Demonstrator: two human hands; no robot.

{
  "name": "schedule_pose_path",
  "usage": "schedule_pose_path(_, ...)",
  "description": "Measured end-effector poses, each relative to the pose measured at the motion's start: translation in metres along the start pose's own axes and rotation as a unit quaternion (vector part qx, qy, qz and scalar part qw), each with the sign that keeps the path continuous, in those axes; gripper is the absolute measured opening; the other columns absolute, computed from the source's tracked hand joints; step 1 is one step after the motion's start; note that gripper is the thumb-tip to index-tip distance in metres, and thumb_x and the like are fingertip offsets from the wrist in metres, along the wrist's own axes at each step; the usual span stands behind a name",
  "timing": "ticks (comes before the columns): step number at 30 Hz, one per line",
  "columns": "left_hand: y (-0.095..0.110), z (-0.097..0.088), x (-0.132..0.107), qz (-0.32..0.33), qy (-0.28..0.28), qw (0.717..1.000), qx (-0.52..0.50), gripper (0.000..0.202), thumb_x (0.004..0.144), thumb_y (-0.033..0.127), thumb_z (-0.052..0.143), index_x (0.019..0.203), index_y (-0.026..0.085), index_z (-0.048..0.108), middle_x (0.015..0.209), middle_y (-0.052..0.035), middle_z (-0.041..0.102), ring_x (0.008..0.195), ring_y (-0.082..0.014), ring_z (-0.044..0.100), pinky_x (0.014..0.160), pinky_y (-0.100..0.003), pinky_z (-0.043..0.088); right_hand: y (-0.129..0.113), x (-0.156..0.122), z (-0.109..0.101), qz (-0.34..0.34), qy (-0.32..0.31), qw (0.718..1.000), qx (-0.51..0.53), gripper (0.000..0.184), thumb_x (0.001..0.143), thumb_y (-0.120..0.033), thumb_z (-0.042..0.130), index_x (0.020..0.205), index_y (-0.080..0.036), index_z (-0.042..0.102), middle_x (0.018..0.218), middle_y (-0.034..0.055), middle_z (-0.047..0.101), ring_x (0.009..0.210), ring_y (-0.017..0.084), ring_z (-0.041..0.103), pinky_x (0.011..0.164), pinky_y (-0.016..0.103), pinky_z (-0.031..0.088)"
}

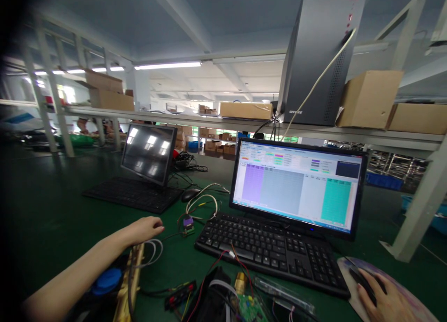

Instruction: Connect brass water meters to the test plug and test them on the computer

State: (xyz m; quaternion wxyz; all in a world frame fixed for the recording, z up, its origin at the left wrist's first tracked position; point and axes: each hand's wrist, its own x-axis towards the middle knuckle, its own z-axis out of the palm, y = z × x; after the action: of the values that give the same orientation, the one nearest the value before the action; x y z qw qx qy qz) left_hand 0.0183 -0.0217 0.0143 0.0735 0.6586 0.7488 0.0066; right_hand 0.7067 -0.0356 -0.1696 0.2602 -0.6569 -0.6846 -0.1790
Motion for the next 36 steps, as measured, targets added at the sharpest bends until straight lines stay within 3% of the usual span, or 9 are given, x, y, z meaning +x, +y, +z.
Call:
schedule_pose_path(4,0.0,0.0,0.001,-0.002,-0.004,1.0,-0.005,0.034,0.084,0.029,0.045,0.097,0.01,0.069,0.102,-0.0153,0.068,0.094,-0.0252,0.063,0.079,-0.03,0.044,0.002,-0.002,0.003,0.001,-0.025,1.0,-0.003,0.036,0.057,-0.04,0.043,0.079,-0.023,0.066,0.102,0.0152,0.064,0.108,0.038,0.053,0.09,0.058,0.044)
schedule_pose_path(11,-0.002,0.001,0.002,-0.001,-0.007,1.0,-0.01,0.033,0.083,0.03,0.044,0.095,0.011,0.07,0.101,-0.0142,0.069,0.094,-0.025,0.063,0.078,-0.03,0.045,-0.004,-0.006,0.003,0.076,0.004,0.997,0.0,0.036,0.065,-0.041,0.041,0.085,-0.024,0.066,0.104,0.0153,0.062,0.111,0.036,0.053,0.088,0.053,0.047)
schedule_pose_path(22,-0.005,0.005,0.006,0.003,0.003,1.0,-0.016,0.031,0.082,0.029,0.046,0.09,0.013,0.071,0.096,-0.0135,0.07,0.09,-0.0248,0.064,0.075,-0.029,0.045,-0.016,-0.003,-0.01,0.085,0.01,0.996,0.002,0.047,0.07,-0.043,0.04,0.104,-0.022,0.064,0.107,0.0136,0.062,0.099,0.032,0.058,0.081,0.047,0.051)
schedule_pose_path(36,-0.007,0.005,0.006,0.006,-0.005,1.0,-0.021,0.033,0.082,0.029,0.045,0.093,0.012,0.071,0.098,-0.0145,0.069,0.09,-0.0256,0.064,0.076,-0.031,0.045,-0.007,-0.001,-0.004,0.082,-0.009,0.996,-0.025,0.046,0.072,-0.044,0.038,0.101,-0.022,0.067,0.101,0.0129,0.064,0.095,0.032,0.06,0.075,0.047,0.052)
